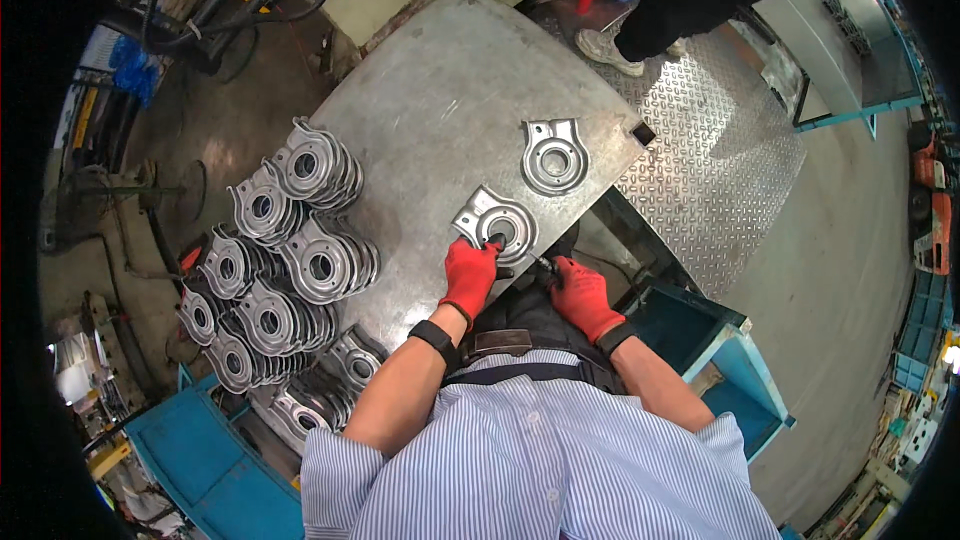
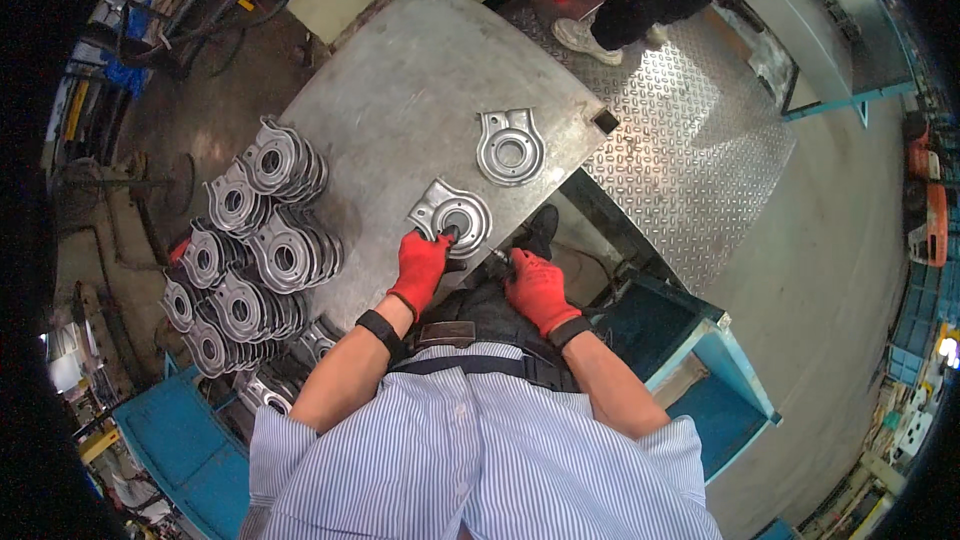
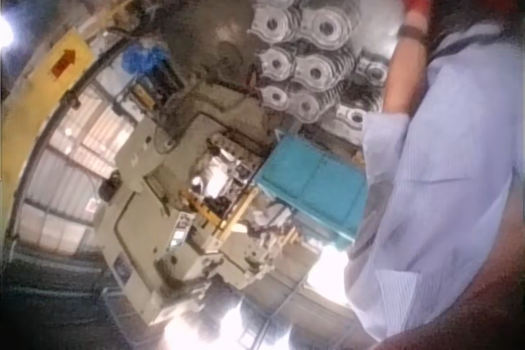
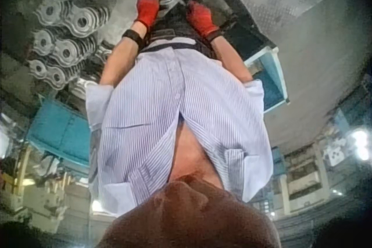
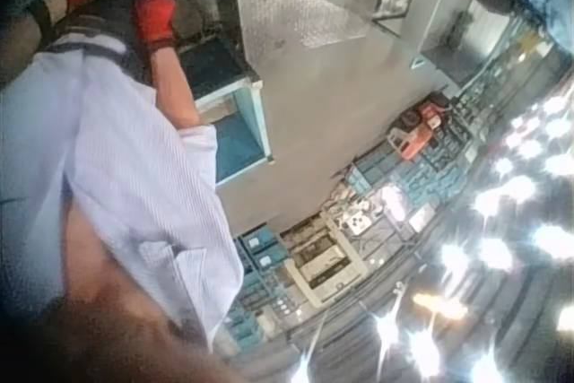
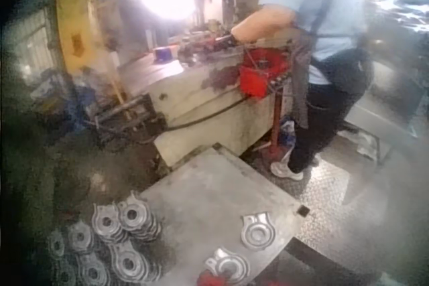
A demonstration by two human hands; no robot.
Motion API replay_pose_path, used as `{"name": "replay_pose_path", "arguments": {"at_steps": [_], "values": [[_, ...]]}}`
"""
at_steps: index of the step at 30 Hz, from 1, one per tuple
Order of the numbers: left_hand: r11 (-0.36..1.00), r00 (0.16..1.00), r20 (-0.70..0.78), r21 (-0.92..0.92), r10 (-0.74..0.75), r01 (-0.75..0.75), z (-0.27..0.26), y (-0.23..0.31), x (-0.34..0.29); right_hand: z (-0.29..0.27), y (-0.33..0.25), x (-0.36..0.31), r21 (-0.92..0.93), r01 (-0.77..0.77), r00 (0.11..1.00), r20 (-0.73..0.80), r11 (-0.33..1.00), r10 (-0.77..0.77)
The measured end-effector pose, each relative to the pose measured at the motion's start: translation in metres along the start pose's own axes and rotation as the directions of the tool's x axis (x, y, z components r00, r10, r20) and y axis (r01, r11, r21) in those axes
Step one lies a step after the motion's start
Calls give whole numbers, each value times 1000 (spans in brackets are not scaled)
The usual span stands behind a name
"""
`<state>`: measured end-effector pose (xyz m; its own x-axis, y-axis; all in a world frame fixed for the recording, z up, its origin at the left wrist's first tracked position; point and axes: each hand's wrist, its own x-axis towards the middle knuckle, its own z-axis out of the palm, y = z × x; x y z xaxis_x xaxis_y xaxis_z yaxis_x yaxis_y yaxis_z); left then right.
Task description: The recorder uses a marker to label or mark specific points on metal bearing housings on a worktable.
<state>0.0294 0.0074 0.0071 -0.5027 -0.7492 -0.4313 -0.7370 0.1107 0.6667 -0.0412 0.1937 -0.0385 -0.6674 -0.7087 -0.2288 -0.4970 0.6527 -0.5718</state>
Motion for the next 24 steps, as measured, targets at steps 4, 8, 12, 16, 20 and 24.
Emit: {"name": "replay_pose_path", "arguments": {"at_steps": [4, 8, 12, 16, 20, 24], "values": [[1000, 1000, -3, -15, 20, -20, 3, -9, 3, 3, 1, 0, -34, -31, 998, 49, 999, 32], [997, 1000, -7, 71, 4, -4, 5, -11, 5, 3, -1, 0, -51, 0, 1000, 27, 999, 2], [997, 999, -29, 71, 17, -15, 3, -8, 2, -4, -9, 2, -89, -55, 996, 70, 994, 61], [998, 998, -31, -31, 45, -46, 0, 0, -5, -1, -4, -3, -72, 13, 1000, 10, 997, -12], [990, 1000, -8, -143, 19, -20, 3, -12, 0, -6, -10, 1, -66, -27, 999, 39, 997, 30], [983, 995, -41, -156, 92, -98, 8, -11, -2, -4, -11, -2, -167, -15, 1000, 21, 986, 18]]}}
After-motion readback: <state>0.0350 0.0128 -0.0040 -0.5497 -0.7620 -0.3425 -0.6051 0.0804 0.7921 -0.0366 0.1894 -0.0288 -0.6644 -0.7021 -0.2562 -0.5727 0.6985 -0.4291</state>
